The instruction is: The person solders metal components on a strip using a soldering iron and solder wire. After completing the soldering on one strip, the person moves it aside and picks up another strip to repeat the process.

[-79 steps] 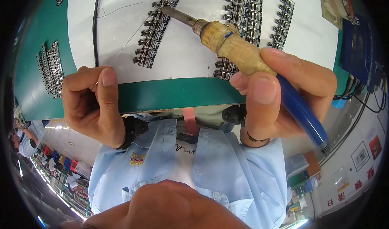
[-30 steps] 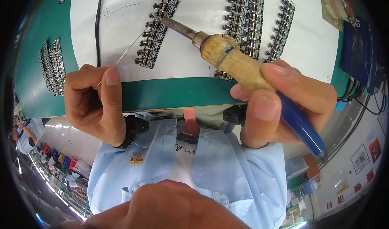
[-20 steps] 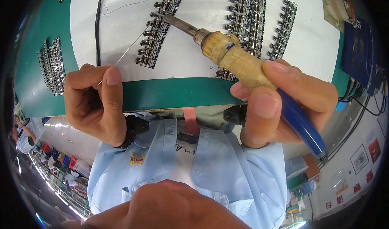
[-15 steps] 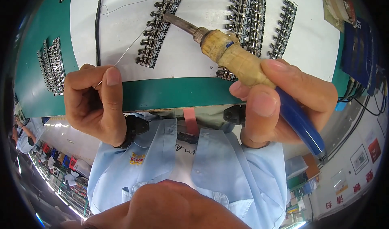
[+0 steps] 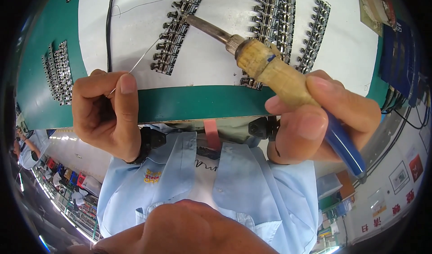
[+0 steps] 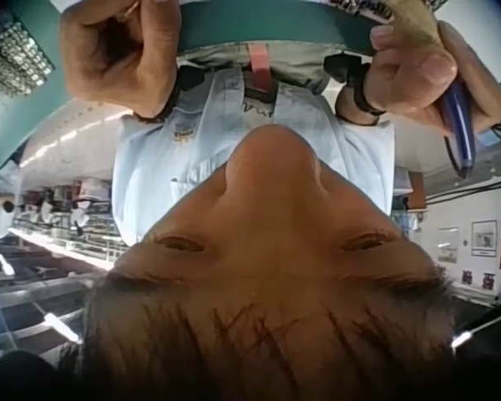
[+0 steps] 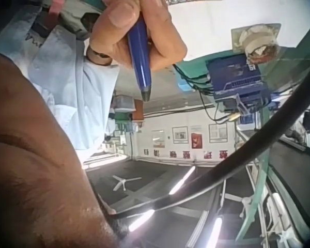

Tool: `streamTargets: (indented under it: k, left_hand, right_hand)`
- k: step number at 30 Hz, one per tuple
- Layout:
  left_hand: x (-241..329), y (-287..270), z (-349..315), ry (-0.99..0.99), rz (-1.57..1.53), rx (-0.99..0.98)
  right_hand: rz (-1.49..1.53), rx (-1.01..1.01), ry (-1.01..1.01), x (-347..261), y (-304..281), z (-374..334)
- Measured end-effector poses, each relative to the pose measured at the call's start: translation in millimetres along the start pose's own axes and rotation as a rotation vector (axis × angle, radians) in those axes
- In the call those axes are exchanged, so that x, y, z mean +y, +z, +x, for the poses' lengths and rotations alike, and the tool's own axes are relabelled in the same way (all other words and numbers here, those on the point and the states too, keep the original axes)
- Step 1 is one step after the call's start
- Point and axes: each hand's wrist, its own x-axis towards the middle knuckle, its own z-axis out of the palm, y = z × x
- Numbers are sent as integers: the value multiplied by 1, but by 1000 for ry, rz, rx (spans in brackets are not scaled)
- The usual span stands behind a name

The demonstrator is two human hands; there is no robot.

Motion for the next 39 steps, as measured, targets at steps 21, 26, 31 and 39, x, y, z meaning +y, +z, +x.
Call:
streamTargets:
  k: [21, 26, 31, 39]
  left_hand:
    - [1, 0, -2, -48, 60, -7]
    - [1, 2, -2, -62, 77, 3]
    - [0, 1, -3, -52, 38, 42]
    - [-2, -1, -1, 6, 2, -8]
  right_hand:
    - [-5, 162, 458, -28, 18, -1]
    - [9, 182, 429, -24, 19, -2]
    - [38, 186, 430, -23, 21, -2]
    - [49, 129, 190, -9, 7, -5]
